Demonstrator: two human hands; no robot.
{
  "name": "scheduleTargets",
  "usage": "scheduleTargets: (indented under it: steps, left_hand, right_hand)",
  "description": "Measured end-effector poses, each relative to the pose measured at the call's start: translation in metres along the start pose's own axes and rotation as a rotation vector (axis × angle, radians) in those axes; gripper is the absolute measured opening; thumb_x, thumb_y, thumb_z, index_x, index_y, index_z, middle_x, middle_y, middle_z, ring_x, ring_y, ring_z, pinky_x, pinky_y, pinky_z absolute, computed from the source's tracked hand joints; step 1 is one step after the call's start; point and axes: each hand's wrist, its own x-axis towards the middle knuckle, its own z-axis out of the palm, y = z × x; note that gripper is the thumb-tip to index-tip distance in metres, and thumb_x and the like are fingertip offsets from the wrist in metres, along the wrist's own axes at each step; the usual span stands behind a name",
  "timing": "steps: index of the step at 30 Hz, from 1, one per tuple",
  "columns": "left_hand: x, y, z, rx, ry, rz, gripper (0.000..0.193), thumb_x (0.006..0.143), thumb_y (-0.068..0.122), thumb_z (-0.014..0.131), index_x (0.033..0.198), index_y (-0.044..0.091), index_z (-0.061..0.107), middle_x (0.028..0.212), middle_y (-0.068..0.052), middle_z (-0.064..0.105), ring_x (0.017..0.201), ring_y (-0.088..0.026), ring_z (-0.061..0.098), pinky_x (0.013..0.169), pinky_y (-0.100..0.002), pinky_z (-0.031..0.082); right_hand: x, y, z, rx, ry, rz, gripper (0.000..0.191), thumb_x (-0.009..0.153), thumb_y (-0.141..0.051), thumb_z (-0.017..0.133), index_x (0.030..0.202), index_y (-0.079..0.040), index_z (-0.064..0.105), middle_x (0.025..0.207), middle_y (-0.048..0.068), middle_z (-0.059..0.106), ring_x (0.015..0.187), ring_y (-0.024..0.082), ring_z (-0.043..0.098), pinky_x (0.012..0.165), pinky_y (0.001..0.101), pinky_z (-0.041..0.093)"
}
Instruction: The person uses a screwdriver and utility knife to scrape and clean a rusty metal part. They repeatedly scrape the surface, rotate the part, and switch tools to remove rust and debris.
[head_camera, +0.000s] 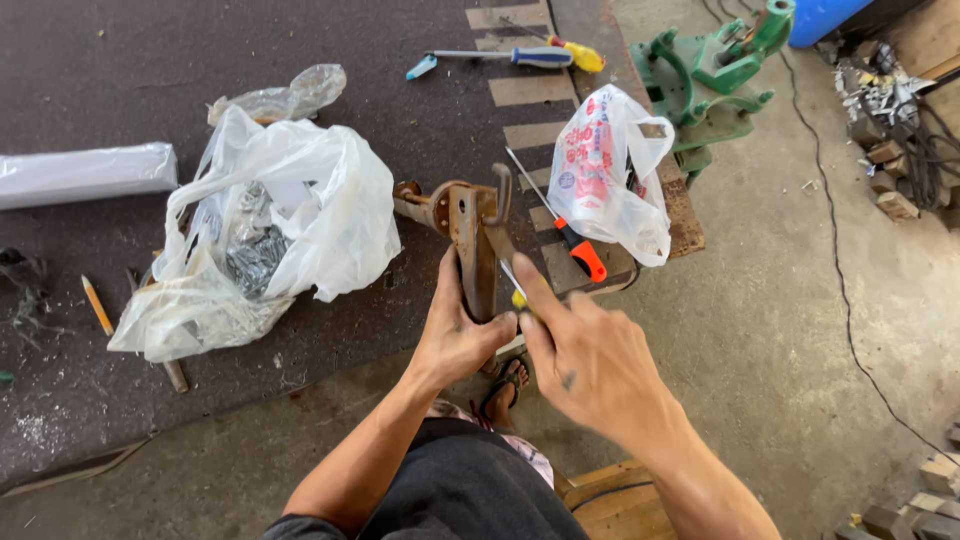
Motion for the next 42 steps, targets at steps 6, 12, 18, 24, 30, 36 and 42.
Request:
scheduleTargets:
  steps: [6, 12, 18, 24, 30, 36, 42]
  left_hand:
    - [0.003, 0.004, 0.003, -0.056, 0.04, -0.289, 0.103, 0.07, 0.019, 0.072, 0.157, 0.002, 0.019, 0.122, -0.017, 0.061, 0.11, -0.026, 0.065, 0.09, -0.042, 0.058]
    - [-0.007, 0.001, -0.008, -0.018, -0.01, -0.176, 0.104, 0.071, 0.015, 0.075, 0.158, -0.001, 0.02, 0.132, -0.02, 0.057, 0.125, -0.029, 0.057, 0.105, -0.043, 0.047]
    - [-0.025, -0.001, -0.031, 0.047, -0.082, -0.29, 0.106, 0.067, 0.02, 0.071, 0.159, 0.002, 0.022, 0.132, -0.022, 0.059, 0.121, -0.035, 0.059, 0.105, -0.044, 0.046]
    - [-0.032, 0.0, -0.042, 0.119, -0.12, -0.213, 0.103, 0.068, 0.019, 0.073, 0.157, -0.003, 0.024, 0.142, -0.024, 0.054, 0.134, -0.035, 0.053, 0.111, -0.044, 0.042]
    - [-0.037, -0.005, -0.047, 0.164, -0.173, -0.25, 0.101, 0.066, 0.021, 0.07, 0.154, -0.005, 0.029, 0.131, -0.024, 0.058, 0.123, -0.034, 0.061, 0.105, -0.041, 0.049]
    - [-0.034, -0.011, -0.063, 0.295, -0.24, -0.11, 0.101, 0.066, 0.023, 0.073, 0.151, -0.012, 0.03, 0.138, -0.027, 0.053, 0.131, -0.038, 0.054, 0.111, -0.042, 0.043]
    - [-0.032, -0.004, -0.074, 0.335, -0.285, -0.161, 0.101, 0.064, 0.025, 0.077, 0.15, -0.009, 0.035, 0.134, -0.025, 0.056, 0.129, -0.037, 0.055, 0.109, -0.042, 0.043]
  right_hand:
    - [0.005, -0.003, 0.002, 0.073, -0.007, -0.011, 0.059, 0.092, -0.023, 0.061, 0.149, -0.014, 0.05, 0.065, 0.019, 0.06, 0.05, 0.04, 0.061, 0.049, 0.0495, 0.05]
    - [-0.017, 0.01, -0.01, 0.047, -0.205, -0.035, 0.066, 0.09, -0.025, 0.063, 0.154, -0.023, 0.051, 0.066, 0.015, 0.062, 0.059, 0.034, 0.065, 0.058, 0.0481, 0.051]
    - [-0.027, 0.064, 0.019, 0.317, 0.191, -0.11, 0.059, 0.087, -0.01, 0.067, 0.145, -0.015, 0.055, 0.107, 0.012, 0.069, 0.08, 0.022, 0.07, 0.069, 0.0337, 0.054]
    - [-0.008, 0.075, 0.075, 0.508, 0.302, -0.176, 0.05, 0.092, -0.005, 0.074, 0.14, -0.015, 0.064, 0.107, 0.004, 0.07, 0.081, 0.012, 0.065, 0.067, 0.0273, 0.053]
    - [0.019, 0.082, 0.065, 0.294, 0.262, -0.336, 0.043, 0.089, 0.0, 0.074, 0.128, -0.019, 0.072, 0.111, 0.007, 0.073, 0.083, 0.013, 0.069, 0.066, 0.0259, 0.056]
    - [0.029, 0.084, 0.032, -0.007, 0.251, -0.517, 0.047, 0.08, -0.001, 0.077, 0.122, -0.021, 0.074, 0.104, 0.007, 0.073, 0.08, 0.023, 0.065, 0.072, 0.0406, 0.048]
    - [0.039, 0.101, 0.032, 0.822, -0.274, -0.356, 0.043, 0.089, 0.0, 0.071, 0.13, -0.013, 0.069, 0.106, 0.007, 0.073, 0.077, 0.013, 0.067, 0.061, 0.027, 0.054]
